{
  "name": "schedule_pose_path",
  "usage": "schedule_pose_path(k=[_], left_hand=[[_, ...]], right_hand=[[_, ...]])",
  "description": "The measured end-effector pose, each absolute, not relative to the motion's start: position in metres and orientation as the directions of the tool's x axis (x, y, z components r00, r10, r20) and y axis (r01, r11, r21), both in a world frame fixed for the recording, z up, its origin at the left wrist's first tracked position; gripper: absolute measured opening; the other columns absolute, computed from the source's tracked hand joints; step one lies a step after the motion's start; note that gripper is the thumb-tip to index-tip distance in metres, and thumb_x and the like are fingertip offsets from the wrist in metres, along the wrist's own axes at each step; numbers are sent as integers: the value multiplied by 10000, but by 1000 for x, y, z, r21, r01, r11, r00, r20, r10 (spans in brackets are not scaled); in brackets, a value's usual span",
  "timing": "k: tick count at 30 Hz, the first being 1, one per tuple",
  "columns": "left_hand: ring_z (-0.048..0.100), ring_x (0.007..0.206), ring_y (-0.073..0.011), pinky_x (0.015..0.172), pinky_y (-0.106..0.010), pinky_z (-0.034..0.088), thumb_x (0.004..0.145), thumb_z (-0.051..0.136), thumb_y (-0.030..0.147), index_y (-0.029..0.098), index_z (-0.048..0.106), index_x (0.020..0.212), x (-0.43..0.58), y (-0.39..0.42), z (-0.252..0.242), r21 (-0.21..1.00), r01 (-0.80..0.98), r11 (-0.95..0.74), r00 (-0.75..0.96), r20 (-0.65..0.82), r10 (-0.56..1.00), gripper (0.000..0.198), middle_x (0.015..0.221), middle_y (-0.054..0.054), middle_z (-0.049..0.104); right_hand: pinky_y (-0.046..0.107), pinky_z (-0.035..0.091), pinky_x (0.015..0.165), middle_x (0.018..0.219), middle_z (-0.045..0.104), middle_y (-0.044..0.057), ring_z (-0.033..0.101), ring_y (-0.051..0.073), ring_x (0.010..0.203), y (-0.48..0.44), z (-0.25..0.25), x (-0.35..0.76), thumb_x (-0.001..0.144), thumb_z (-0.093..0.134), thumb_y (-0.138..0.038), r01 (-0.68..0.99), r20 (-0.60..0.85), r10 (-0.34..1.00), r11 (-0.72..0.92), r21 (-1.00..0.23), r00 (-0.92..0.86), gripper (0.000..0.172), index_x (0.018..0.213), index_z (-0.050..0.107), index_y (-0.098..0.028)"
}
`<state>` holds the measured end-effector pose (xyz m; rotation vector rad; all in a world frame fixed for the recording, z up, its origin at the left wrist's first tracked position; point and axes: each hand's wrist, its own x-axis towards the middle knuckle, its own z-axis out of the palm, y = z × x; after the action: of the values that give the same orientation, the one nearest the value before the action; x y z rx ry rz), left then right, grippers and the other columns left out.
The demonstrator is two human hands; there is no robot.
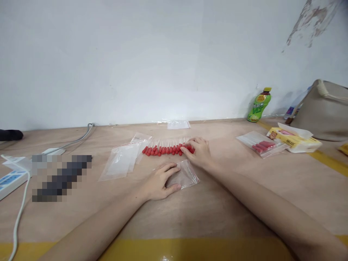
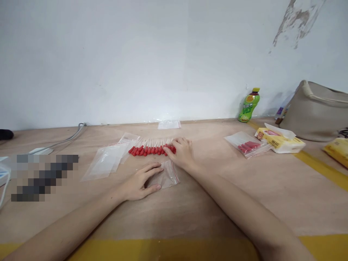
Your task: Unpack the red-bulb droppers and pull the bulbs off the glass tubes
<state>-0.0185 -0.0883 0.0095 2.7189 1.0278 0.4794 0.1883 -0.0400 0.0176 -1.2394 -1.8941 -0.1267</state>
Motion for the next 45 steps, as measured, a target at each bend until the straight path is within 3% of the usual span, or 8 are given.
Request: schedule_pose_path(k=[4, 8, 16, 21, 28, 33, 38, 45], left_hand=[[344, 1243, -259, 1018, -437, 315, 803, 476, 504, 219, 382, 1297, -20, -87, 7, 301, 614, -729, 710, 193, 677, 578, 1358, -100, 363], [296, 1274, -265, 1032, -455, 281, 803, 479, 502, 233, 377, 1302, -19, -88, 10, 332, 622, -709, 703, 163, 692, 576, 1391, -94, 320], [543, 992, -188, 868, -344, 435, 870, 379, 418, 189, 551, 1110, -20, -74, 9, 679, 568, -466, 428, 239, 871, 373, 1116, -76, 566], [520, 653, -138, 608, -279, 439, 726, 574, 409, 148, 594, 908, -24, -61, -3, 592, 706, -389, 299, 248, 921, 320, 831, -47, 559], [506, 652, -140, 584, -253, 391, 757, 527, 368, 175, 528, 694, -26, -68, 7, 528, 724, -443, 361, 258, 896, 203, 726, -9, 544], [499, 575, -128, 544, -234, 363, 830, 415, 345, 198, 456, 789, -43, -60, 29, 502, 750, -431, 259, 376, 890, 158, 646, 28, 524], [551, 625, -161, 574, -257, 384, 798, 415, 238, 190, 405, 969, -105, -25, 49, 469, 880, -83, -177, 483, 858, 178, 759, -7, 559], [557, 804, -260, 657, -327, 416, 703, 460, 150, 164, 446, 930, -159, -5, 28, 253, 939, 231, -315, 375, 872, 228, 835, -90, 551]], right_hand=[[353, 355, 920, 1178, 555, 69, 492, 189, 1089, -77, 12, 218, 823, 498, -405, 481, 494, 546, 835, -265, -676, 380, 1159, 548, -236], [426, 287, 995, 1286, 482, 61, 430, 205, 1187, -98, 0, 246, 859, 441, -386, 504, 292, 569, 820, -272, -769, 437, 1278, 425, -264], [368, 391, 811, 932, 654, 75, 563, 202, 884, -79, 11, 303, 833, 463, -313, 852, 557, 789, 458, -254, -258, 241, 890, 662, -189], [457, 299, 773, 976, 592, 152, 473, 310, 950, -66, 11, 361, 786, 463, -271, 969, 555, 798, -235, -70, 234, 258, 889, 662, -144], [458, 254, 738, 992, 536, 217, 432, 353, 972, -53, -7, 400, 777, 462, -262, 896, 493, 790, -442, 45, 365, 267, 869, 641, -87], [438, 220, 738, 915, 569, 186, 447, 314, 934, -46, -13, 405, 787, 455, -233, 915, 539, 768, -404, -14, 347, 204, 801, 621, -115], [376, 263, 719, 852, 589, 132, 488, 247, 829, -51, -1, 377, 831, 397, -285, 934, 738, 598, -334, -124, 312, 234, 810, 568, -125], [334, 322, 760, 816, 612, 90, 535, 196, 821, -90, 8, 270, 859, 411, -228, 915, 854, 502, 393, -89, -133, 127, 815, 520, -180]])
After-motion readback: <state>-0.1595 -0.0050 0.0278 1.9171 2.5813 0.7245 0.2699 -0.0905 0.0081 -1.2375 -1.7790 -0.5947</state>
